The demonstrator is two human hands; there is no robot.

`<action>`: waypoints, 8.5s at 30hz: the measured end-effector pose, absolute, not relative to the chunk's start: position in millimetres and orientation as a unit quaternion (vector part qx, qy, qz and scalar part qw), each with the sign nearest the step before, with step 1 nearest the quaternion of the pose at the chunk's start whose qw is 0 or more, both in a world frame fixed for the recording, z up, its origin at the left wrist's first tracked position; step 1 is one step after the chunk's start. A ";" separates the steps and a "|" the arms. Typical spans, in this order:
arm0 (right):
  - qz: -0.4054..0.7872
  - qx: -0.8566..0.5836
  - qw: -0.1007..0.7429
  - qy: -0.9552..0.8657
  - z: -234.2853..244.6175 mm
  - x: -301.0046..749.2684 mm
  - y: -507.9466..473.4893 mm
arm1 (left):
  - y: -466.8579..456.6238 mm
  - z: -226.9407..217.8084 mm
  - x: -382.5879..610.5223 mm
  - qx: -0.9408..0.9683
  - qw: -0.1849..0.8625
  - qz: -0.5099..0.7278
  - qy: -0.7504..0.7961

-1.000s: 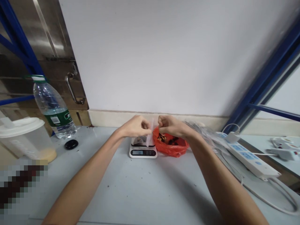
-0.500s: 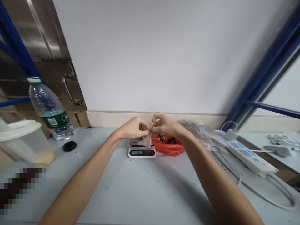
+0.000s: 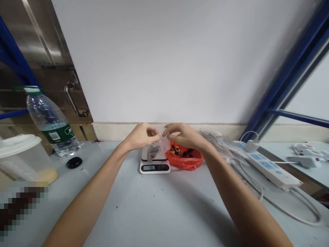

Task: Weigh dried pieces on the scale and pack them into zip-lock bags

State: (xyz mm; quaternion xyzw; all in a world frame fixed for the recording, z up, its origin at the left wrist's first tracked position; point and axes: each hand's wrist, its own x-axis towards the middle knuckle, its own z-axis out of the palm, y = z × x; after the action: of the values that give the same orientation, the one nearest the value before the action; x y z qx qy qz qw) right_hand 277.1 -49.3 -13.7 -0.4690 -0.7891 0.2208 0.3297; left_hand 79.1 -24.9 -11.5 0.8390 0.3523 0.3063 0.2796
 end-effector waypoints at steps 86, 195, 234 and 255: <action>0.054 -0.590 0.285 -0.754 13.6 315.7 -67.1 | 13.1 -13.2 12.4 0.853 0.265 0.053 0.446; 0.430 -0.323 0.259 -0.802 -38.0 301.2 -28.5 | -16.5 -11.7 95.3 0.885 0.332 0.107 0.310; 0.117 -0.579 0.299 -0.750 -12.1 277.7 -45.9 | -22.8 -6.1 99.5 0.856 0.239 0.275 0.366; 0.263 -0.540 0.101 -0.793 7.7 365.7 -61.0 | 7.9 -35.8 108.6 0.605 0.485 0.498 0.388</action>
State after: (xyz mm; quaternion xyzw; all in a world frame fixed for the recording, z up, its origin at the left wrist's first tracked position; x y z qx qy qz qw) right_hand 365.7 -61.0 7.7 -0.5399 -0.7932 0.2633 0.1005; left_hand 108.6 7.9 -35.8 0.6054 0.3881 0.4980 0.4847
